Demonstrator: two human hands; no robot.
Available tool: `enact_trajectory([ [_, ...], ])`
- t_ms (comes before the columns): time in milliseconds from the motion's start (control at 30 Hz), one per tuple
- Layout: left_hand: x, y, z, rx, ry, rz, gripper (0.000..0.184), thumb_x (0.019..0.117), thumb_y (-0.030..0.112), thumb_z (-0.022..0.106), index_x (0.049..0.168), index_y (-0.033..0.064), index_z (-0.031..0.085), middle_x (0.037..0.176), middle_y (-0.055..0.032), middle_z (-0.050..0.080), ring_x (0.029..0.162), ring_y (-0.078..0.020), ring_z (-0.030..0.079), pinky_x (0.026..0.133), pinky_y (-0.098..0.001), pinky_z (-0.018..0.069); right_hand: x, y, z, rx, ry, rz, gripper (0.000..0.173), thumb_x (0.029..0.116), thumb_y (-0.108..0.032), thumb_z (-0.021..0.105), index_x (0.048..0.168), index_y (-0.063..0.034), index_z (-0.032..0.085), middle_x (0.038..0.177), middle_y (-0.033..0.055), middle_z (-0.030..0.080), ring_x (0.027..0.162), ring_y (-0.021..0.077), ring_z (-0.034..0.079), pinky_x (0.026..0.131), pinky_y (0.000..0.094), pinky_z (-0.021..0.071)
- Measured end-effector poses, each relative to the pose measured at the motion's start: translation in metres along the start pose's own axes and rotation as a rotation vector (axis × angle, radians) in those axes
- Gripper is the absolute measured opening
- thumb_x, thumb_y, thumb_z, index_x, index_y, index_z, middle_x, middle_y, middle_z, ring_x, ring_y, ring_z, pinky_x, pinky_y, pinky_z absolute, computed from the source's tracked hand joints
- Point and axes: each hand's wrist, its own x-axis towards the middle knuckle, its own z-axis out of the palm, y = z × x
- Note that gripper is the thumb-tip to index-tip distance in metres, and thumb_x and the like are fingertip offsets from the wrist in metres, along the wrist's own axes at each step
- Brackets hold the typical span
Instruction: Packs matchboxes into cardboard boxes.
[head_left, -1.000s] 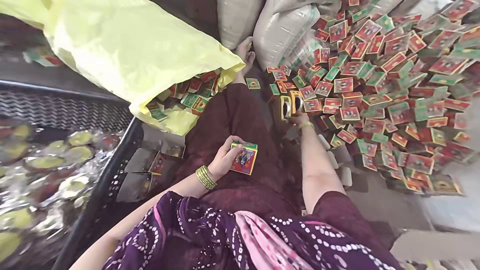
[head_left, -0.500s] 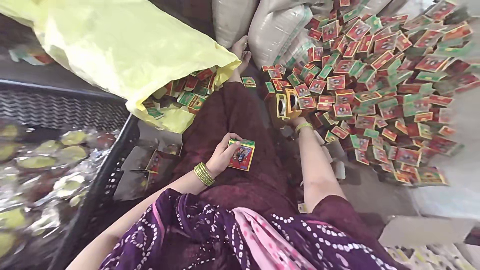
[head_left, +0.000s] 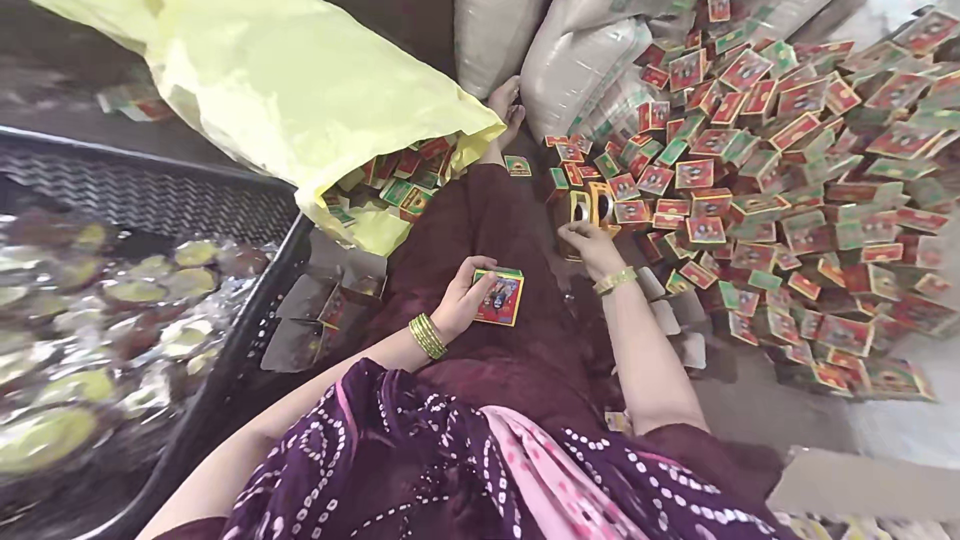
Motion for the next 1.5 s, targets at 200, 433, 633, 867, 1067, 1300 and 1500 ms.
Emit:
enact_trajectory([
  [200, -0.003, -0.003, 0.002, 0.112, 0.017, 0.065, 0.040, 0.1105, 0.028, 0.033, 0.129, 0.0010, 0.055, 0.118, -0.0103, 0.064, 0.099, -0.0104, 0.065, 0.088, -0.0304, 0.0558, -0.102, -0.062, 0.056, 0.506, -0.274, -0.064, 0.016, 0.0972, -0.008, 0.064, 0.106, 0.0005, 0.074, 0.143, 0.0103, 0.062, 0.129, 0.0214, 0.059, 0.108, 0.0397, 0.0499],
  [433, -0.008, -0.002, 0.003, 0.076, -0.003, 0.057, 0.050, 0.0981, 0.036, 0.064, 0.130, 0.0007, 0.051, 0.118, -0.0117, 0.065, 0.100, -0.0151, 0.068, 0.087, -0.0352, 0.0596, -0.111, -0.059, 0.086, 0.439, -0.219, 0.120, 0.034, 0.0941, -0.016, 0.073, 0.123, 0.0007, 0.069, 0.121, 0.0110, 0.072, 0.112, 0.0175, 0.067, 0.097, 0.0350, 0.0547],
  [633, -0.012, 0.006, 0.007, 0.027, -0.026, 0.064, 0.057, 0.0886, 0.019, 0.079, 0.131, 0.0005, 0.044, 0.116, -0.0113, 0.067, 0.098, -0.0177, 0.071, 0.086, -0.0372, 0.0630, -0.105, -0.051, 0.092, 0.396, -0.152, 0.154, 0.024, 0.0887, -0.018, 0.080, 0.106, -0.0022, 0.075, 0.101, 0.0099, 0.074, 0.097, 0.0177, 0.069, 0.087, 0.0358, 0.0573],
  [867, -0.014, -0.002, 0.005, 0.109, -0.069, 0.240, 0.082, 0.0818, 0.025, 0.084, 0.138, -0.0041, 0.032, 0.125, -0.0158, 0.059, 0.111, -0.0179, 0.065, 0.096, -0.0356, 0.0584, -0.091, -0.045, 0.084, 0.195, -0.069, 0.017, 0.062, 0.0819, -0.018, 0.086, 0.135, -0.0043, 0.056, 0.116, 0.0169, 0.065, 0.099, 0.0218, 0.068, 0.086, 0.0373, 0.0601],
  [1067, -0.004, 0.002, 0.002, -0.067, 0.083, -0.104, 0.077, 0.0799, 0.017, 0.058, 0.146, -0.0037, 0.025, 0.137, -0.0169, 0.050, 0.116, -0.0176, 0.061, 0.091, -0.0345, 0.0558, -0.088, -0.050, 0.057, -0.268, -0.506, -0.057, 0.058, 0.0807, -0.049, 0.083, 0.118, -0.0063, 0.069, 0.102, 0.0068, 0.072, 0.089, 0.0133, 0.069, 0.084, 0.0355, 0.0577],
  [1300, -0.001, -0.003, -0.001, -0.052, 0.077, -0.147, 0.071, 0.0908, 0.023, 0.052, 0.150, -0.0015, 0.023, 0.147, -0.0185, 0.044, 0.119, -0.0242, 0.063, 0.087, -0.0410, 0.0610, 0.008, -0.137, -0.089, 0.227, 0.414, -0.224, 0.045, 0.1002, -0.030, 0.062, 0.130, 0.0032, 0.058, 0.114, 0.0163, 0.069, 0.095, 0.0226, 0.071, 0.083, 0.0409, 0.0624],
  [1500, 0.002, -0.002, -0.002, -0.011, 0.052, -0.108, 0.066, 0.0927, 0.017, 0.052, 0.149, -0.0030, 0.023, 0.145, -0.0196, 0.045, 0.116, -0.0241, 0.065, 0.085, -0.0400, 0.0618, 0.015, -0.169, -0.137, 0.195, 0.583, -0.389, 0.062, 0.0966, -0.029, 0.066, 0.147, -0.0023, 0.043, 0.135, 0.0157, 0.058, 0.115, 0.0232, 0.065, 0.092, 0.0421, 0.0593],
])
